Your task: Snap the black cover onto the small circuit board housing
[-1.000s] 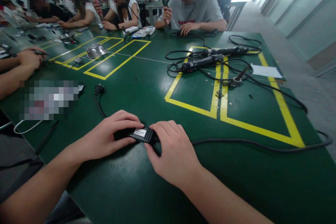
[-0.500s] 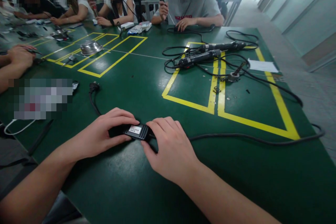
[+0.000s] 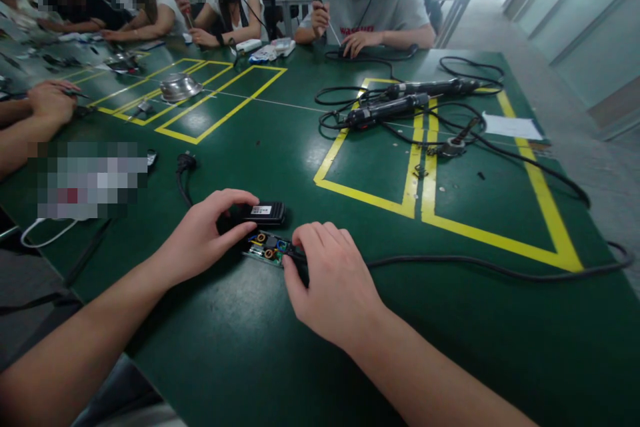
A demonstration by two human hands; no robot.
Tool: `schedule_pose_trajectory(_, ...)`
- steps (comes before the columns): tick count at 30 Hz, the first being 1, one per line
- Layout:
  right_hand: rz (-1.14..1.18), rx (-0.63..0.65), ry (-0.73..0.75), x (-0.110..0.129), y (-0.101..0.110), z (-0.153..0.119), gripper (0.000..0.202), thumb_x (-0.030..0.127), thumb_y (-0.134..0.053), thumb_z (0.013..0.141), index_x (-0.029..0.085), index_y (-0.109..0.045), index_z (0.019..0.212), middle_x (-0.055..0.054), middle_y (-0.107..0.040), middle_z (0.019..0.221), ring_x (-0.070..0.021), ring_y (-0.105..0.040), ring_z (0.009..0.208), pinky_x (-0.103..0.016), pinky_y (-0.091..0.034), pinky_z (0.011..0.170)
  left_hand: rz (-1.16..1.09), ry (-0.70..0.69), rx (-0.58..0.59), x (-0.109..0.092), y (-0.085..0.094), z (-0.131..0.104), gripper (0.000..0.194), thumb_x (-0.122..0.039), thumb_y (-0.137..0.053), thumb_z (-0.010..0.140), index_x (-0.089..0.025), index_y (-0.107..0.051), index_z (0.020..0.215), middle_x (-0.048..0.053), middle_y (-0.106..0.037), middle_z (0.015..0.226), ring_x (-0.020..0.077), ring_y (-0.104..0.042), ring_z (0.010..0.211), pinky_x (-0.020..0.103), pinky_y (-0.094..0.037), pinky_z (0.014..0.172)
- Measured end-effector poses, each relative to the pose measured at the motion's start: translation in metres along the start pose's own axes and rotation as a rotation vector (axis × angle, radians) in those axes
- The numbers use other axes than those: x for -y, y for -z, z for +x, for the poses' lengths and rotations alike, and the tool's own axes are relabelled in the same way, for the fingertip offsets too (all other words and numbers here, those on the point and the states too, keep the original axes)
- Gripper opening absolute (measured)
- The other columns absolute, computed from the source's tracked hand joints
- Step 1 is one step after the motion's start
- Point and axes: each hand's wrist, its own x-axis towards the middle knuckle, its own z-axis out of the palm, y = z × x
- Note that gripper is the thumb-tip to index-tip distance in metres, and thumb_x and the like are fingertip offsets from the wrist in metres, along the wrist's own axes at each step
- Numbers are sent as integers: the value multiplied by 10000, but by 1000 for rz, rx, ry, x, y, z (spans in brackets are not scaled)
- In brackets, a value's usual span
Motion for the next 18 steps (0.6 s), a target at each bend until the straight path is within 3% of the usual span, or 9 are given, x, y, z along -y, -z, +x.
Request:
schedule_pose_trajectory(3,-14,34,50,-1,0,0,143,147,-527,1020,206,-632,942,-60,-675,881,-235,-603,804,-388,-436,742,-45,-6,32,0,0,2,217,-212,-624,995,-236,-730,1183,91,-765,1299,273,-719,1204,465,-592,1061)
schedule_pose_trajectory(6,-18,49,44,-1,0,0,95,153,-588,1011,200,-659,969,-61,-694,902,-232,-620,813,-380,-456,738,-26,-6,24,-2,5,2,197,-198,-606,988,-227,-747,1121,101,-735,1319,265,-718,1190,428,-606,1011)
schedule_pose_trajectory(13,-14,34,44,-2,1,-2,121,173,-587,1045,203,-701,1019,-56,-730,954,-196,-690,825,-329,-546,722,1,-68,262,-7,19,-3,75,-277,-674,967,-213,-709,986,38,-742,970,207,-688,868,334,-551,819)
schedule_pose_trajectory(18,5,-4,11,-1,1,-5,157,219,-594,1053,208,-743,1005,-66,-705,987,-178,-683,782,-298,-557,636,17,-58,273,-10,18,-5,71,-257,-625,988,-215,-678,967,40,-735,956,203,-670,851,316,-521,767)
